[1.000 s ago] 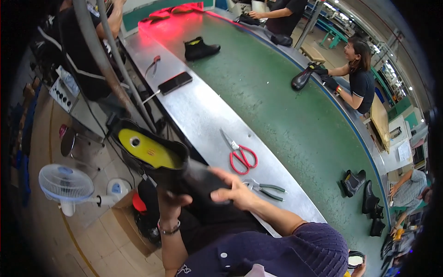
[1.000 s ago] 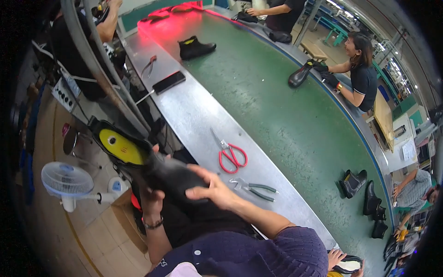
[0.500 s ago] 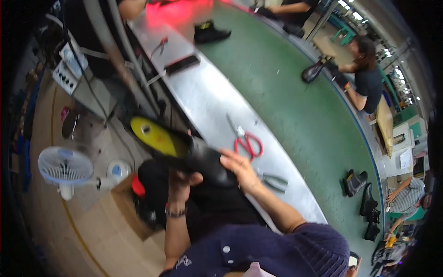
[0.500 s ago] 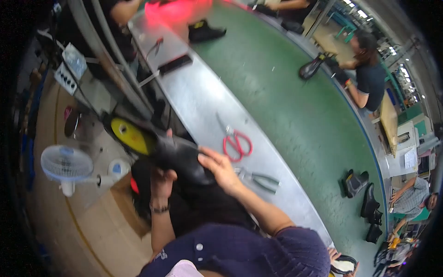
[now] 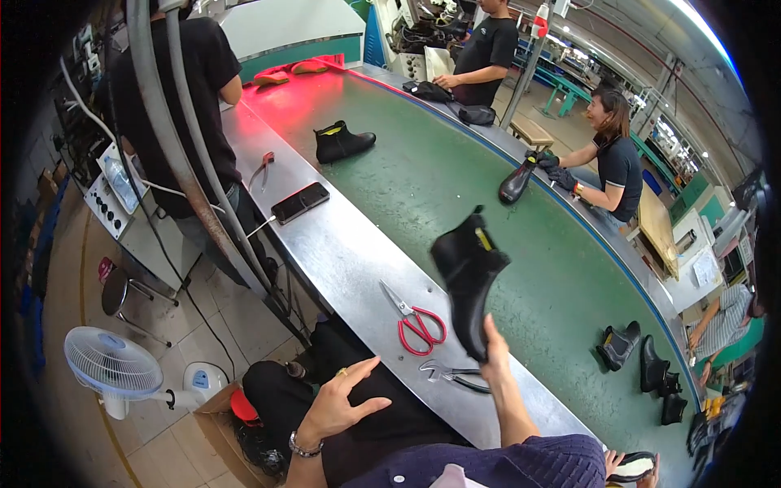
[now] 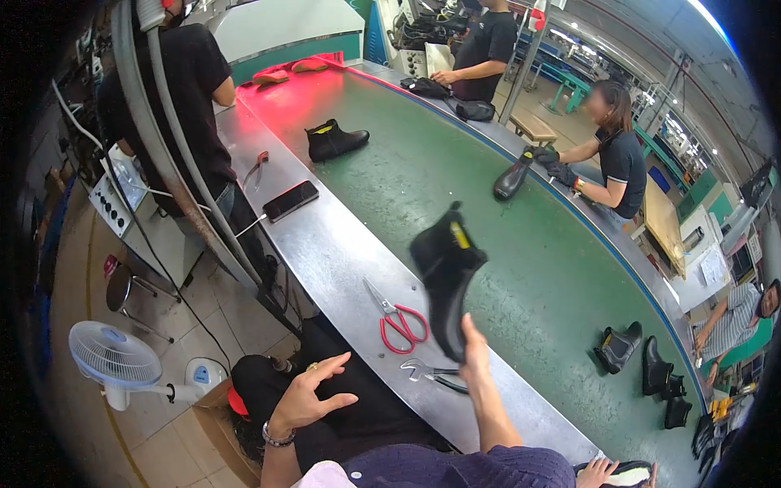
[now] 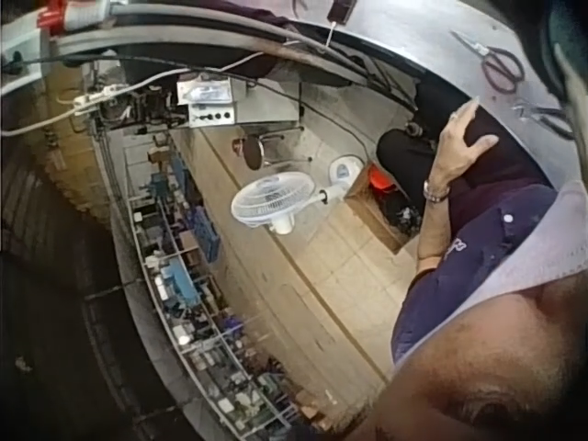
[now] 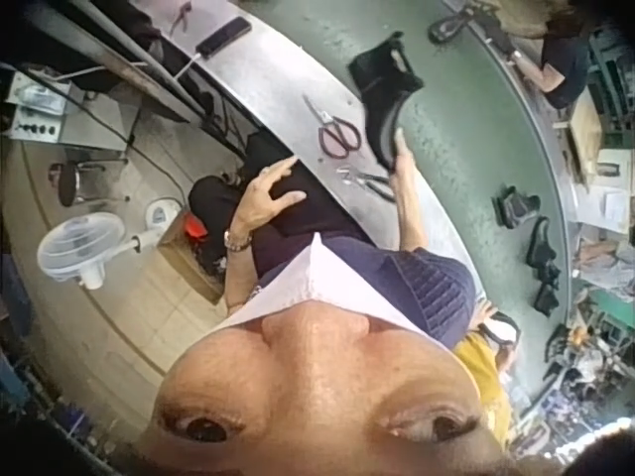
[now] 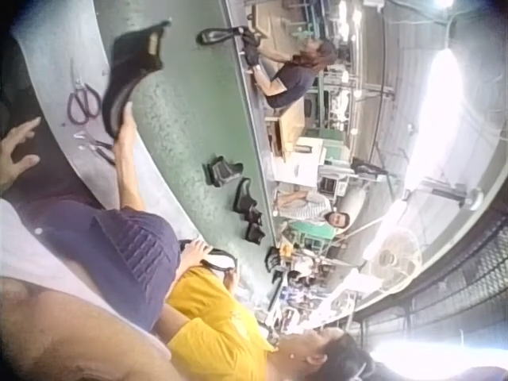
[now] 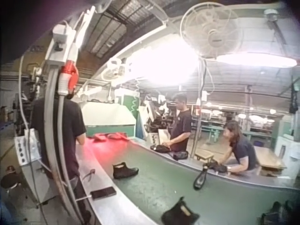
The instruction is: The recorder is performing assembly and quality control tasks on shoes in a manufacturing environment.
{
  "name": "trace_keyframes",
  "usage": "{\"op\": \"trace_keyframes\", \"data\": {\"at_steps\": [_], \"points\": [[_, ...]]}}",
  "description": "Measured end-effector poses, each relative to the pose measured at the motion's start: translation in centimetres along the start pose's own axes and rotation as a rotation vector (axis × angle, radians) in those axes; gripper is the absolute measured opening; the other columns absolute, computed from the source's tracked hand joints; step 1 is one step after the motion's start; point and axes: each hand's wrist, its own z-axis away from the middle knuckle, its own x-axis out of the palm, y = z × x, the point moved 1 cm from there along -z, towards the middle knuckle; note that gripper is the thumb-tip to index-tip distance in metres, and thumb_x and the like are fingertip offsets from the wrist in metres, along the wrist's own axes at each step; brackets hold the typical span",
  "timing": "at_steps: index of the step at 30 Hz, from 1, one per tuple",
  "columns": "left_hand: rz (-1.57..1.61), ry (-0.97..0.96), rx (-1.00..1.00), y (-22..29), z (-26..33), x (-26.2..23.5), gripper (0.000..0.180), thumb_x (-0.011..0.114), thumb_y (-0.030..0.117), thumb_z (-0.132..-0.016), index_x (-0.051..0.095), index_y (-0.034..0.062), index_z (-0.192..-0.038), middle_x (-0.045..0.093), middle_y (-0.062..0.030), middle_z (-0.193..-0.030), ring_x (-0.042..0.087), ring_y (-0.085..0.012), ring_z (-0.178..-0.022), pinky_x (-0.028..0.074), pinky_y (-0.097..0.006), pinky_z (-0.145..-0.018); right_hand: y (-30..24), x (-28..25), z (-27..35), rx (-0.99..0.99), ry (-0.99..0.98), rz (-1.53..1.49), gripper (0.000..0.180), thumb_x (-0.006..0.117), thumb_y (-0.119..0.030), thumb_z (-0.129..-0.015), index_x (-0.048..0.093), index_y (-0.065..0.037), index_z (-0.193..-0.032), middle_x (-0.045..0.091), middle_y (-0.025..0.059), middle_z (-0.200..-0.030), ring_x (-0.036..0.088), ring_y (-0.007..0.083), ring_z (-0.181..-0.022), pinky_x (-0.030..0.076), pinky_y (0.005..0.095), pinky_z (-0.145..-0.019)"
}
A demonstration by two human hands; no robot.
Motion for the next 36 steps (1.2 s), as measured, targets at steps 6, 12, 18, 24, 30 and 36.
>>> {"op": "trace_keyframes", "data": {"at_steps": [6,12,18,24,30,36], "points": [[-0.070,0.045,-0.107,-4.1,2.6,-0.6,0.068,0.080,0.033,-0.076,0.053,0.0047,-0.132,0.060,-0.0145,-0.123,0.063,-0.0250,-0.100,0.049,-0.034,-0.088,-2.7,-7.7,-7.0,-0.269,0.305,0.096,0.048,0.066,-0.043,-0.088,0.066,0.004,-0.101,0.067,0.0115,-0.099,0.062,0.0159,-0.086,0.047,0.0283,-0.078],[0.066,0.107,-0.302,-7.1,3.5,0.7,0.064,0.079,0.026,-0.077,0.053,0.0050,-0.132,0.061,-0.0152,-0.122,0.062,-0.0240,-0.102,0.050,-0.034,-0.087,-1.0,-10.3,-11.0,-0.538,0.525,1.388,0.083,0.067,-0.036,-0.082,0.030,0.010,-0.140,0.030,0.0386,-0.141,0.036,0.0489,-0.129,0.031,0.0460,-0.109],[0.067,0.024,-0.204,-6.6,2.1,4.1,0.058,0.078,0.024,-0.077,0.057,0.0040,-0.128,0.063,-0.0143,-0.119,0.063,-0.0232,-0.098,0.050,-0.033,-0.083,1.0,-7.4,-9.5,-0.508,0.414,1.593,0.090,0.073,-0.029,-0.077,0.023,0.008,-0.143,0.022,0.0397,-0.144,0.029,0.0514,-0.133,0.031,0.0491,-0.109],[0.257,-0.040,-0.130,-7.0,1.9,8.7,0.042,0.074,0.021,-0.083,0.062,0.0018,-0.119,0.068,-0.0140,-0.107,0.067,-0.0193,-0.086,0.053,-0.028,-0.074,2.6,-1.2,-6.7,-1.007,0.205,1.267,0.042,0.072,-0.017,-0.075,0.063,-0.003,-0.114,0.056,0.0199,-0.121,0.053,0.0360,-0.114,0.043,0.0437,-0.098],[0.535,0.253,-0.472,-9.0,3.2,7.5,0.026,0.064,0.020,-0.092,0.066,-0.0022,-0.079,0.061,-0.0056,-0.058,0.056,-0.0083,-0.045,0.042,-0.020,-0.041,7.1,9.5,-0.2,-0.991,-0.328,0.864,0.026,0.065,-0.009,-0.084,0.065,-0.010,-0.110,0.063,0.0109,-0.108,0.061,0.0277,-0.098,0.050,0.0354,-0.084],[0.613,0.605,-0.461,-17.7,5.8,6.2,0.035,0.053,0.026,-0.098,0.060,0.0025,-0.072,0.055,-0.0013,-0.054,0.045,-0.0055,-0.039,0.030,-0.020,-0.035,15.0,13.1,5.0,-0.616,-1.033,0.888,0.029,0.062,-0.013,-0.084,0.064,-0.010,-0.113,0.068,0.0127,-0.095,0.066,0.0302,-0.087,0.053,0.0384,-0.072]]}}
